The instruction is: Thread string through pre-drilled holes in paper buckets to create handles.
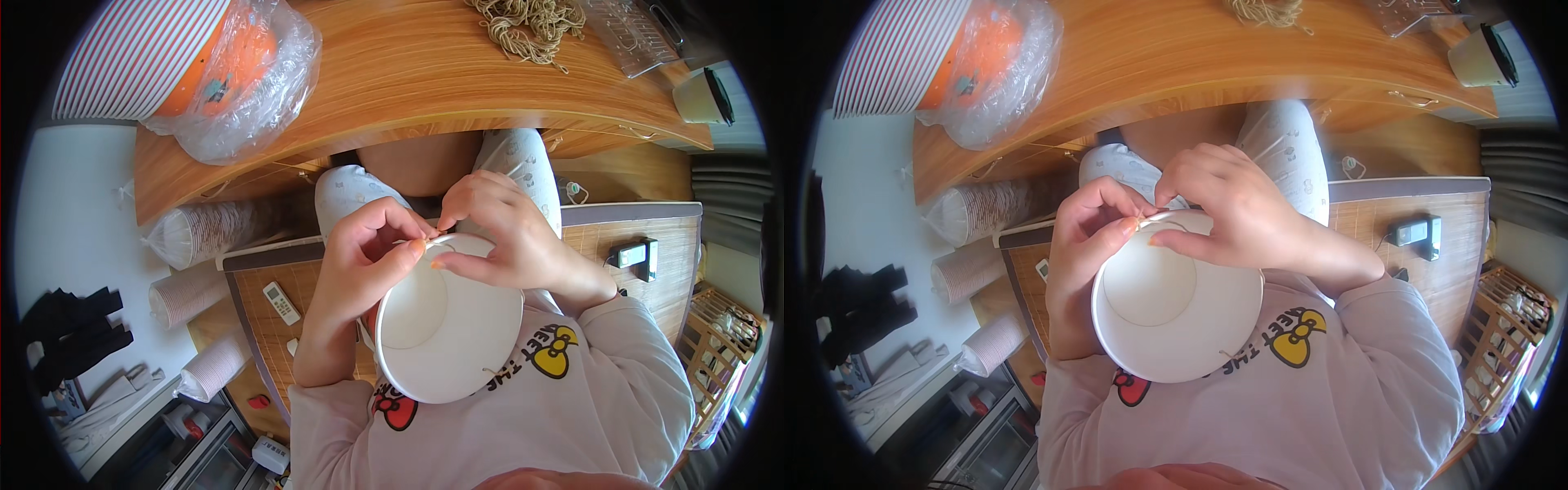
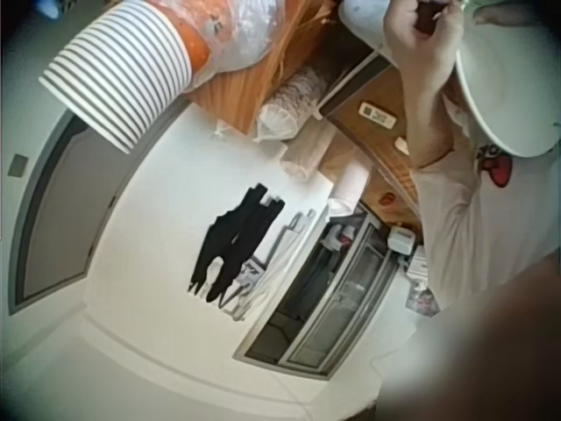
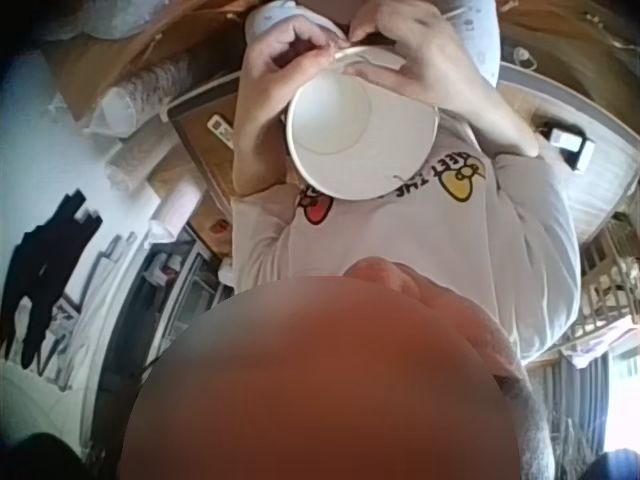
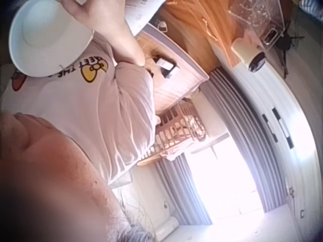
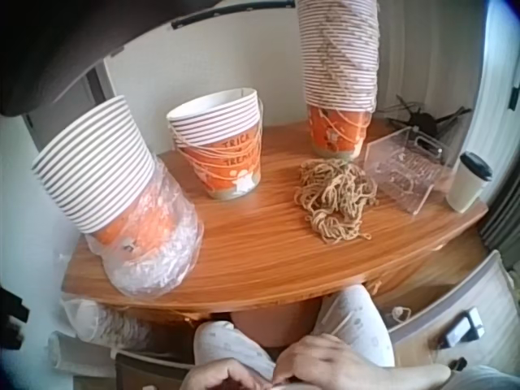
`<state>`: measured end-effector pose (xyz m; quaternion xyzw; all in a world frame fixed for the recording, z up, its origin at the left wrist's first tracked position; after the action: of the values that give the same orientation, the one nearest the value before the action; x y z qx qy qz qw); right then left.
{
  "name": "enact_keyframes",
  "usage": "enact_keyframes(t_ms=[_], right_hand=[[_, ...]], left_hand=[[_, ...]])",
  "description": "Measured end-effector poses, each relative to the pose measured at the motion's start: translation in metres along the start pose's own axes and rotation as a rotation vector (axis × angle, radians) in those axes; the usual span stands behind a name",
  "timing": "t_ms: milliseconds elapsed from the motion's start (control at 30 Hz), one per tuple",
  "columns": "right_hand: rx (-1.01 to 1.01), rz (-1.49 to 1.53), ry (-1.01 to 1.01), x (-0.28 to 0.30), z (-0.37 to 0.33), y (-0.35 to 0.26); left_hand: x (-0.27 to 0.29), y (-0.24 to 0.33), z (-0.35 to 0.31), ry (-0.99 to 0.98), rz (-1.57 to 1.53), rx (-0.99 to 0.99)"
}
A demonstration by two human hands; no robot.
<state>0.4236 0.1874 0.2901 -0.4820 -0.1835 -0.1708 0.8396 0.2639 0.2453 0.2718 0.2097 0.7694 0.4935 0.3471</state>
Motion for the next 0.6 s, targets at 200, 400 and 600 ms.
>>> enact_keyframes(t_ms=[200,400,600], right_hand=[[0.017,-0.093,-0.009,0.001,-0.004,-0.004],[0.055,-0.058,-0.009,0.007,-0.007,0.002],[0.068,-0.045,-0.014,0.014,-0.007,-0.004]], left_hand=[[-0.003,-0.002,-0.004,0.035,-0.042,0.031],[0.001,-0.008,-0.006,0.088,0.01,-0.041],[0.004,-0.002,-0.014,0.186,0.087,-0.051]])
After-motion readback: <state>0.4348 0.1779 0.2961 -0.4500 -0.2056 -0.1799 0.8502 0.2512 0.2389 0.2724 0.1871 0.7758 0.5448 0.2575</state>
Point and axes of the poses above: each hand's wrist, its own z-axis towards the middle knuckle, its own x-axis out of the back of the hand, y = z × x, the point moved 5 cm from there along z, towards the middle knuckle, and after that the axes turned 4 degrees about x, right-handed, at the moved point
